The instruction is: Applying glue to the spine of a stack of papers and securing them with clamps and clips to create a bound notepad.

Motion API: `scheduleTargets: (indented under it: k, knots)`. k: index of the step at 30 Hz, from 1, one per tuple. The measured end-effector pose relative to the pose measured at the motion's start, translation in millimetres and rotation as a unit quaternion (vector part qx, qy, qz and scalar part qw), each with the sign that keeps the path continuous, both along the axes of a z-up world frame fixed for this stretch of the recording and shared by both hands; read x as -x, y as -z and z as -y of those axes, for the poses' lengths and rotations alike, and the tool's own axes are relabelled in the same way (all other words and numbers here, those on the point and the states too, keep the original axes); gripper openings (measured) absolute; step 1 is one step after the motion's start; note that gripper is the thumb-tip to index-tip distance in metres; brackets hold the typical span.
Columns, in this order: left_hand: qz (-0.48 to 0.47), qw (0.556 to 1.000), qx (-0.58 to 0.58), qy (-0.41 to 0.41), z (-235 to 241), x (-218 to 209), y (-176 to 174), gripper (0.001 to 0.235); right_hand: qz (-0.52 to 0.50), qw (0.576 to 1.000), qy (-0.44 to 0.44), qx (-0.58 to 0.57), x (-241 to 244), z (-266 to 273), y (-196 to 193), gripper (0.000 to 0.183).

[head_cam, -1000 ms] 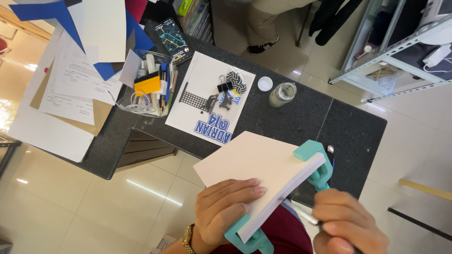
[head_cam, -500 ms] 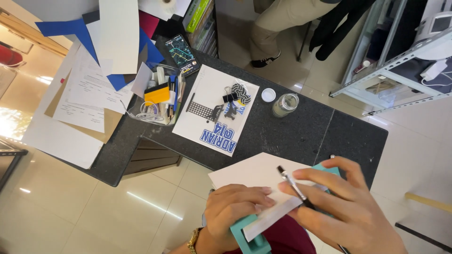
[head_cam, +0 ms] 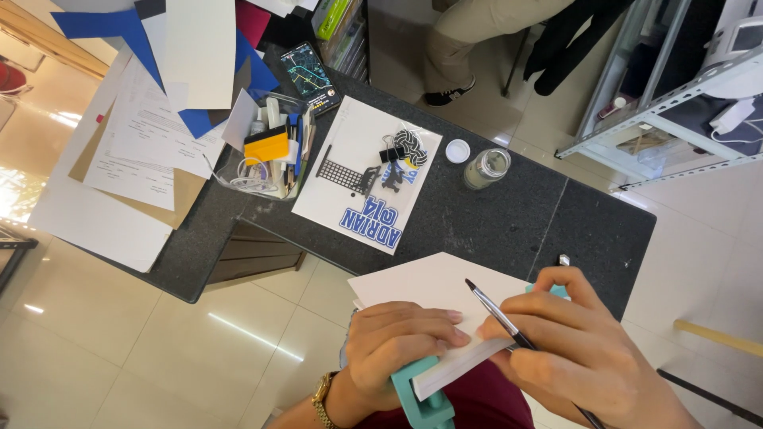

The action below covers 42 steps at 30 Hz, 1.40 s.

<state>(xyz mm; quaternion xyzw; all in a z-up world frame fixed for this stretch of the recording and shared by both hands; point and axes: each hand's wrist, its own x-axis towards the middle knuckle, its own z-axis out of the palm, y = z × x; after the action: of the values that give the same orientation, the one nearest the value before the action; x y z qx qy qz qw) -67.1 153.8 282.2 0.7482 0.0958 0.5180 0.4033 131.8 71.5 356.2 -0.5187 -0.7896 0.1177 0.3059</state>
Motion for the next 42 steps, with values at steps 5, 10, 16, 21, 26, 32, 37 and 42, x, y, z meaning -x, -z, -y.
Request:
scheduleTargets:
  k: [5,10,16,21,26,32,37,42]
  knots:
    - [-0.002,0.999,-0.028,-0.016,2,6,5,0.019,-0.011,0.998,0.005,0.058,-10,4,1,0.035]
    - [-0.005,0.999,-0.040,-0.027,0,11,5,0.025,0.006,0.996,0.042,0.082,-11,3,-8,0.039]
    - [-0.008,0.999,-0.027,-0.037,0,12,11,0.023,-0.035,0.993,0.074,0.083,-10,10,8,0.036]
    - [-0.024,0.999,-0.001,-0.029,1,19,21,0.026,-0.067,0.996,0.052,0.018,-8,17,30,0.047]
    - [-0.045,0.998,0.025,-0.044,4,22,32,0.026,-0.074,0.994,0.082,0.021,-1,15,48,0.047]
    - [-0.066,0.991,0.119,-0.016,10,24,69,0.029,-0.101,0.986,0.105,0.084,1,28,105,0.050]
    - [-0.168,0.955,0.243,-0.028,32,22,115,0.036,-0.106,0.952,0.196,0.210,1,55,180,0.044]
    - [-0.225,0.909,0.349,-0.033,54,-1,154,0.036,-0.188,0.926,0.235,0.227,-12,83,249,0.051]
